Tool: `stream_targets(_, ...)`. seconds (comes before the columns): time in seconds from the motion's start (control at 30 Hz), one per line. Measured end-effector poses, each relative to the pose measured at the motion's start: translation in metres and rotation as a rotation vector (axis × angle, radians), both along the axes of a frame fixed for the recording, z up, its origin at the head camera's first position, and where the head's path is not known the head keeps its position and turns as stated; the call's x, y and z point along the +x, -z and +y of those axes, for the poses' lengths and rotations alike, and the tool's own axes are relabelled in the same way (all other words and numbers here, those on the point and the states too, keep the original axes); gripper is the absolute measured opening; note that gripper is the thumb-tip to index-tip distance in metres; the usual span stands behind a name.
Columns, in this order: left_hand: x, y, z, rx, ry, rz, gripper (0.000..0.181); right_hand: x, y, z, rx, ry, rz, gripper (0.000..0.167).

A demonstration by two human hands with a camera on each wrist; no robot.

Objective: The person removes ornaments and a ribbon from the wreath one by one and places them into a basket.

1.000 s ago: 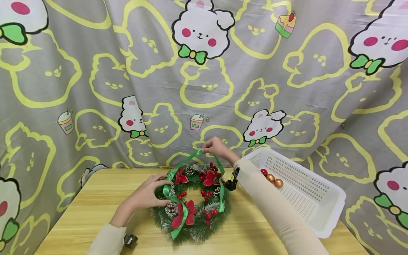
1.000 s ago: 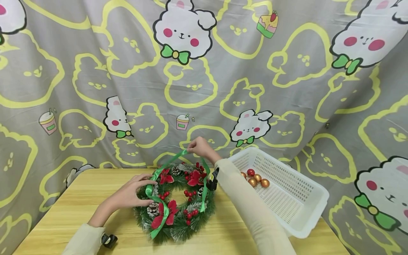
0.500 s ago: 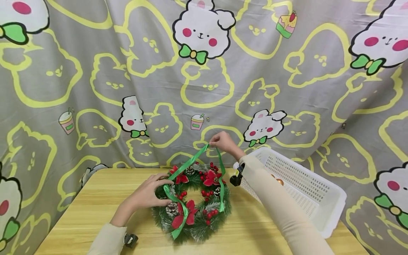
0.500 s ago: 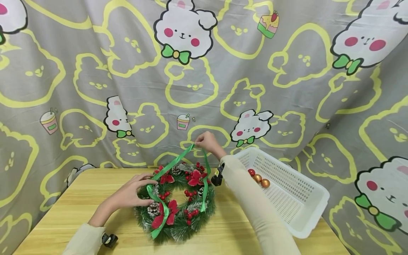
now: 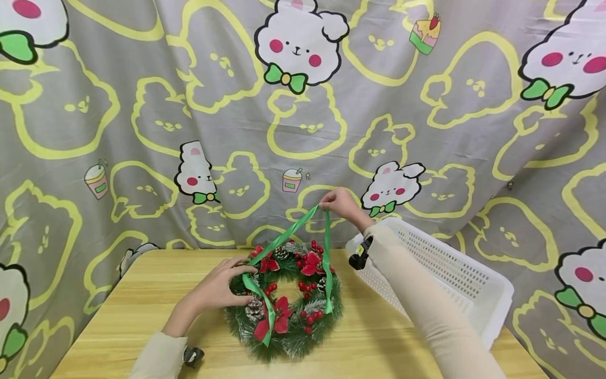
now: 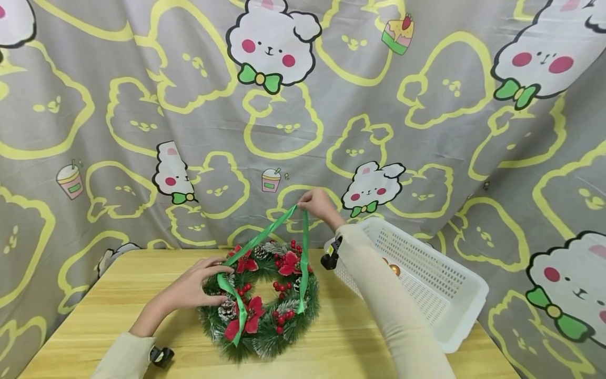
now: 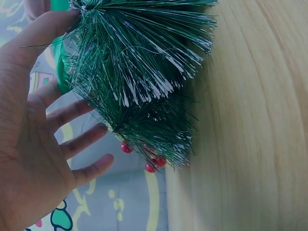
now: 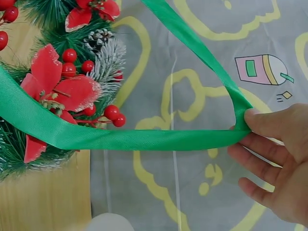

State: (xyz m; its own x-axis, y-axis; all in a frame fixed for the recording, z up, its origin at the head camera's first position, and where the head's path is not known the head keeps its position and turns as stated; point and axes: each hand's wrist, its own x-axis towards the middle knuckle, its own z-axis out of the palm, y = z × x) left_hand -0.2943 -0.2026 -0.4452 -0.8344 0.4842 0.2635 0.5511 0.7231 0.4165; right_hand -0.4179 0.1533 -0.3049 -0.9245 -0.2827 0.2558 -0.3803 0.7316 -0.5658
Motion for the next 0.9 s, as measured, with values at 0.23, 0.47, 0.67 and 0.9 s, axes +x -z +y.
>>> stream_targets(0.23,0.0,-0.001,0.001,0.01,0.012,0.005,0.062,0.0,-0.007,0.008,-0.039,0.02,-0.006,0.019)
stream_targets(0.47,0.0,0.0,0.002,0.007,0.004,-0.016,0.062,0.0,-0.013,0.015,-0.099,0.075,0.054,0.021)
stream_targets(0.67,0.001,0.0,0.0,0.002,0.004,-0.015,0.063,0.0,-0.024,0.022,-0.103,0.064,0.041,0.022)
stream_targets(0.9,0.0,0.001,0.001,0.003,0.009,-0.018,0.064,-0.001,-0.031,0.038,-0.118,0.012,-0.033,0.022)
